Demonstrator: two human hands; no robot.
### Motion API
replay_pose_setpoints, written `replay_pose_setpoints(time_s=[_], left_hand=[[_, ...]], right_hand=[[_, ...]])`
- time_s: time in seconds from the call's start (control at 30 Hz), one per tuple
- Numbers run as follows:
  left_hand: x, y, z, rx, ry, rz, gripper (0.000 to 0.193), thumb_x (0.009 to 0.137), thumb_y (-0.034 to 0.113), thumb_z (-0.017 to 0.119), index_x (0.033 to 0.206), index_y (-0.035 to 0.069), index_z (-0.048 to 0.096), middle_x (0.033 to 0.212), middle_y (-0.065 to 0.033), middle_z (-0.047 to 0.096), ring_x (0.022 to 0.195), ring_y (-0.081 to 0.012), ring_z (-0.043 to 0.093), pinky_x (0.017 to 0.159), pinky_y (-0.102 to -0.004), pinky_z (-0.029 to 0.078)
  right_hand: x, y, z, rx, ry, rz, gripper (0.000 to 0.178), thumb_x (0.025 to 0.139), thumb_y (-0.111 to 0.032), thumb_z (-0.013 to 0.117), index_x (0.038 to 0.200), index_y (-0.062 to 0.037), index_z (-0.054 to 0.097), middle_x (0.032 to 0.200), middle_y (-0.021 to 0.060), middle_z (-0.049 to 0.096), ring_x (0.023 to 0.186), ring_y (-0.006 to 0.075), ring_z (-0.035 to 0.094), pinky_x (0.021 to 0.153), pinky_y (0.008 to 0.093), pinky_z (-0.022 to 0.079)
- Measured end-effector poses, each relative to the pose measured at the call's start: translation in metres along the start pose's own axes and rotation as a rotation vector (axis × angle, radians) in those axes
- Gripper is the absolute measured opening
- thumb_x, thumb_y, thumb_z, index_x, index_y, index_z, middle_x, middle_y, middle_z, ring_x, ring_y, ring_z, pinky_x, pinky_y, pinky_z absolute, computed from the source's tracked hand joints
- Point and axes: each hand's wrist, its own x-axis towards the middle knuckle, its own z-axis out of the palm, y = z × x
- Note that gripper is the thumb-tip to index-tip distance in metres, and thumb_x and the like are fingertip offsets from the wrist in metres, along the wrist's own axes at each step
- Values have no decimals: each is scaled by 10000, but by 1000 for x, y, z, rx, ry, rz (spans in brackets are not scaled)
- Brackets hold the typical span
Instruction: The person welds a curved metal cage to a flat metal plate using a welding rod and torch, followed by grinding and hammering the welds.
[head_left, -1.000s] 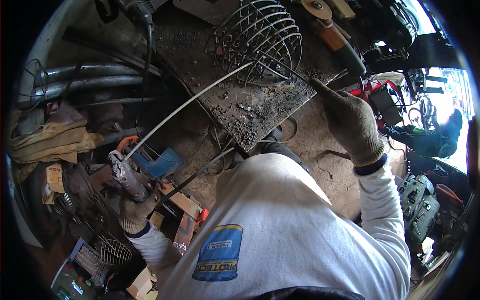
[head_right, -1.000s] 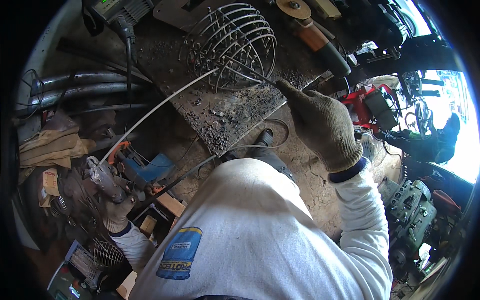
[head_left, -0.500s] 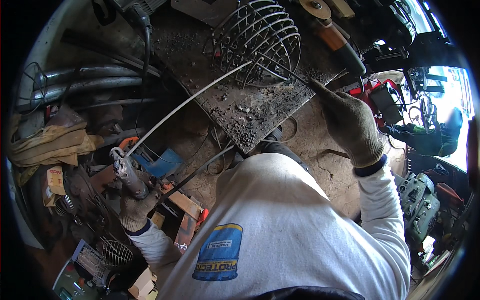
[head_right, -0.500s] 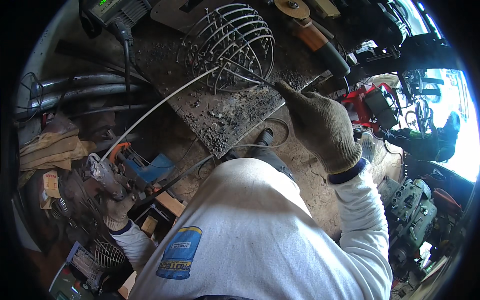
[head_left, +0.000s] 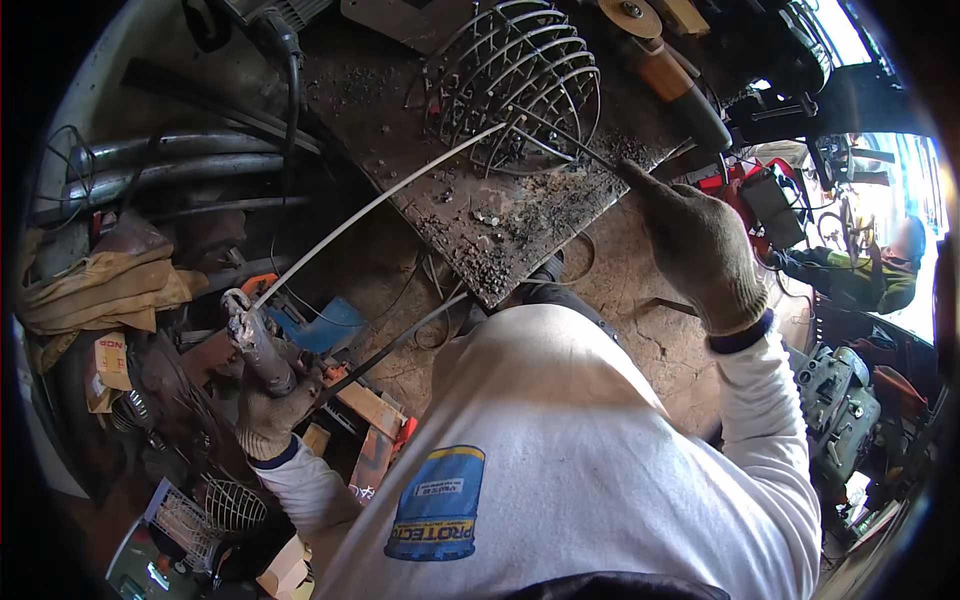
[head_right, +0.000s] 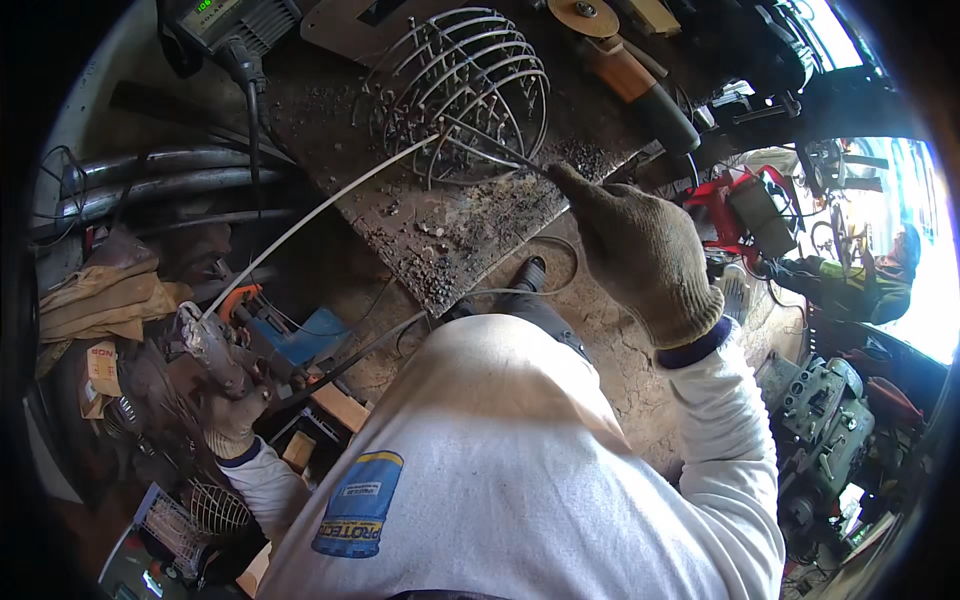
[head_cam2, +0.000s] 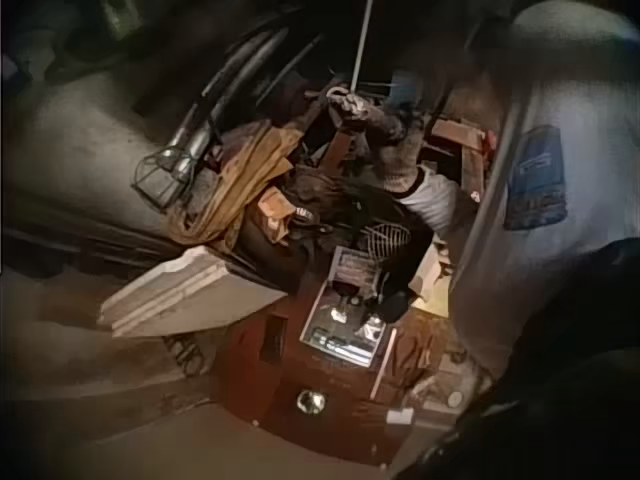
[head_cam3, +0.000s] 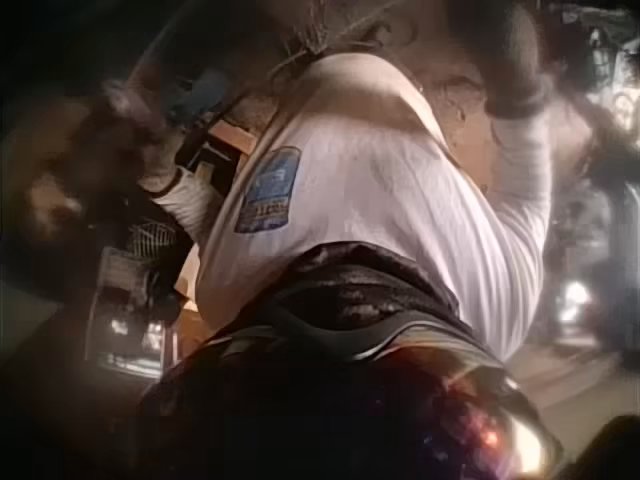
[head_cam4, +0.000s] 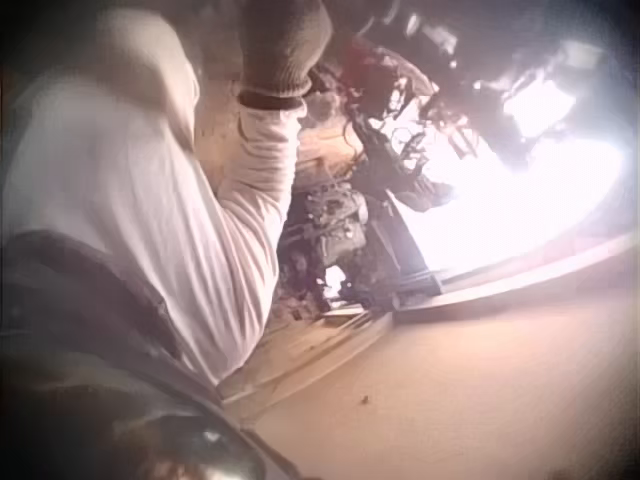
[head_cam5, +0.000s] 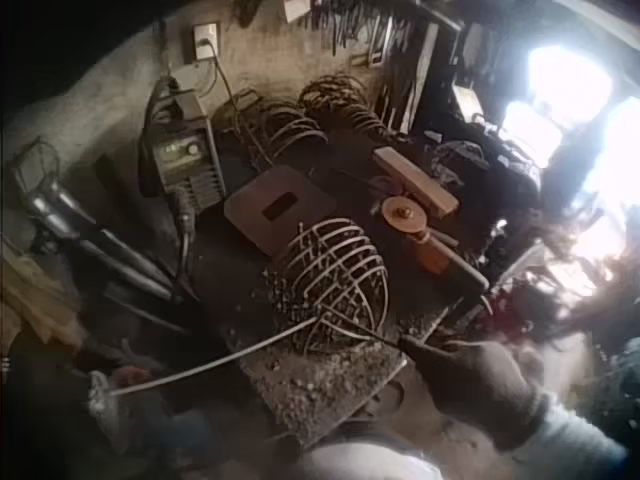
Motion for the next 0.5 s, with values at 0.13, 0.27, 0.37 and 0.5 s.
replay_pose_setpoints(time_s=[0.13, 0.27, 0.37, 0.5], left_hand=[[0, -4, -1, -63, -17, -15, 357, 762, 5, 727, 1087, 21, 581, 921, -75, 610, 804, -176, 636, 714, -329, 535], [-3, 17, 3, -419, -44, -251, 383, 732, -29, 680, 1099, -23, 568, 832, -115, 632, 670, -169, 645, 603, -298, 536], [-1, 10, -1, -330, -78, -258, 403, 727, 11, 716, 1100, -13, 566, 851, -95, 635, 684, -172, 654, 615, -300, 540], [-8, -16, 1, -265, 62, -172, 424, 719, 48, 750, 1102, 3, 575, 878, -84, 627, 705, -164, 656, 635, -298, 547]], right_hand=[[-1, -1, -2, 38, 12, 19, 460, 908, -65, 597, 1359, -151, 617, 862, 144, 688, 786, 323, 690, 663, 425, 551], [-5, 4, -3, 47, -80, 41, 204, 888, -8, 597, 1070, -16, 688, 879, 162, 697, 847, 360, 686, 698, 405, 556], [-1, 0, -1, 56, 37, -39, 250, 916, -43, 613, 1149, -39, 703, 870, 166, 697, 798, 344, 665, 662, 409, 540], [2, -3, 0, 134, 160, -90, 311, 928, -57, 635, 1233, -70, 698, 829, 196, 680, 708, 362, 661, 603, 428, 523]])
